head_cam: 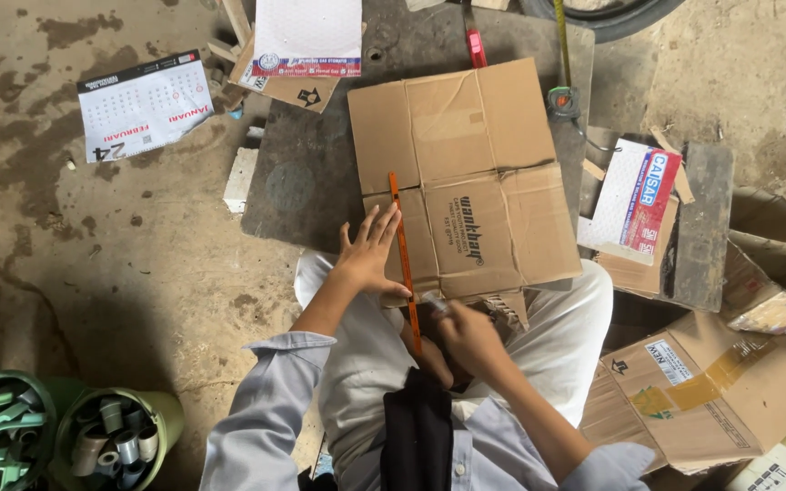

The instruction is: The person measures a flattened cardboard box using a tape measure and marks it with a pen. They then use a ruler to draw straight lines on the cardboard.

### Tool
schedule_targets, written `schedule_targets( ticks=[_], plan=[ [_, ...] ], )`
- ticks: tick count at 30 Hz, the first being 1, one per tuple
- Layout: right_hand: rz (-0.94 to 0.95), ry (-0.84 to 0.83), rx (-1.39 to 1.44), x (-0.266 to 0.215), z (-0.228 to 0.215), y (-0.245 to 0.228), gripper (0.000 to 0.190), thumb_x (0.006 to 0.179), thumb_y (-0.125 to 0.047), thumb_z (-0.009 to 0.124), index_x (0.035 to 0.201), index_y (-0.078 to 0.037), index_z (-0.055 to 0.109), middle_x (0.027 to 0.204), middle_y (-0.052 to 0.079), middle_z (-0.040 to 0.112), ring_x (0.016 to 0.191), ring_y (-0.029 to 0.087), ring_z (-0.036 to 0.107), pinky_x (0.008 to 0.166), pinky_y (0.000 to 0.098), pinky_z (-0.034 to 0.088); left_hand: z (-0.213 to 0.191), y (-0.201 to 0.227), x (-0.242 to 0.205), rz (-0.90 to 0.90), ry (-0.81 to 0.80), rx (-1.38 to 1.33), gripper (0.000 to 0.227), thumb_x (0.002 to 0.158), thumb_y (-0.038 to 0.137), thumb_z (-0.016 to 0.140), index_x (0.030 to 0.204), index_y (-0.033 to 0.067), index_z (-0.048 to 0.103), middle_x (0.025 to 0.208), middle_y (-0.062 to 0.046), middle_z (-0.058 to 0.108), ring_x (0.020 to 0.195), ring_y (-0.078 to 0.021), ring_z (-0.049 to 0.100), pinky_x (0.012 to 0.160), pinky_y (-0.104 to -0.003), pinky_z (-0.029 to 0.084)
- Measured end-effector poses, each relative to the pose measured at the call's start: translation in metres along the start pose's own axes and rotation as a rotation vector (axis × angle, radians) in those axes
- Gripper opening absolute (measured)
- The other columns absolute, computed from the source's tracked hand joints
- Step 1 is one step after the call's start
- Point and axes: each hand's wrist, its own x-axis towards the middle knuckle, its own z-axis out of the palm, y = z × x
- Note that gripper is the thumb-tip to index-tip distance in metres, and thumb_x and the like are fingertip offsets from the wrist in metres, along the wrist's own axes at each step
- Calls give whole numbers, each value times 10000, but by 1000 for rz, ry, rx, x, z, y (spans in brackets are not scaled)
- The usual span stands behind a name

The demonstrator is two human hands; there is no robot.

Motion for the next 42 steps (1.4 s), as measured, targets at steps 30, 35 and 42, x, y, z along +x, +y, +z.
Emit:
schedule_targets(
  ticks=[30,35,42],
  plan=[
    [104,573,298,-74,-123,119,194,1069,-174,576,1108,-17,682,1127,99,753,857,141,630,743,267,498,72,23,-86,-446,789,-1272,139,960,139,683,1079,89,633,860,-73,750,712,-161,724,679,-274,623],
    [67,559,280,-76,-123,124,202,1066,-181,582,1126,-21,691,1114,92,747,873,140,627,742,274,500,32,-31,-87,-519,722,-1052,181,954,109,702,1110,188,653,807,-44,765,726,-161,724,678,-329,586],
    [17,559,273,-78,-126,122,199,1059,-195,585,1095,-24,681,1110,87,758,868,141,644,731,274,511,-40,-80,-85,-485,630,-988,157,941,30,693,1039,151,717,904,-29,750,828,-145,692,764,-293,603]
  ],
)
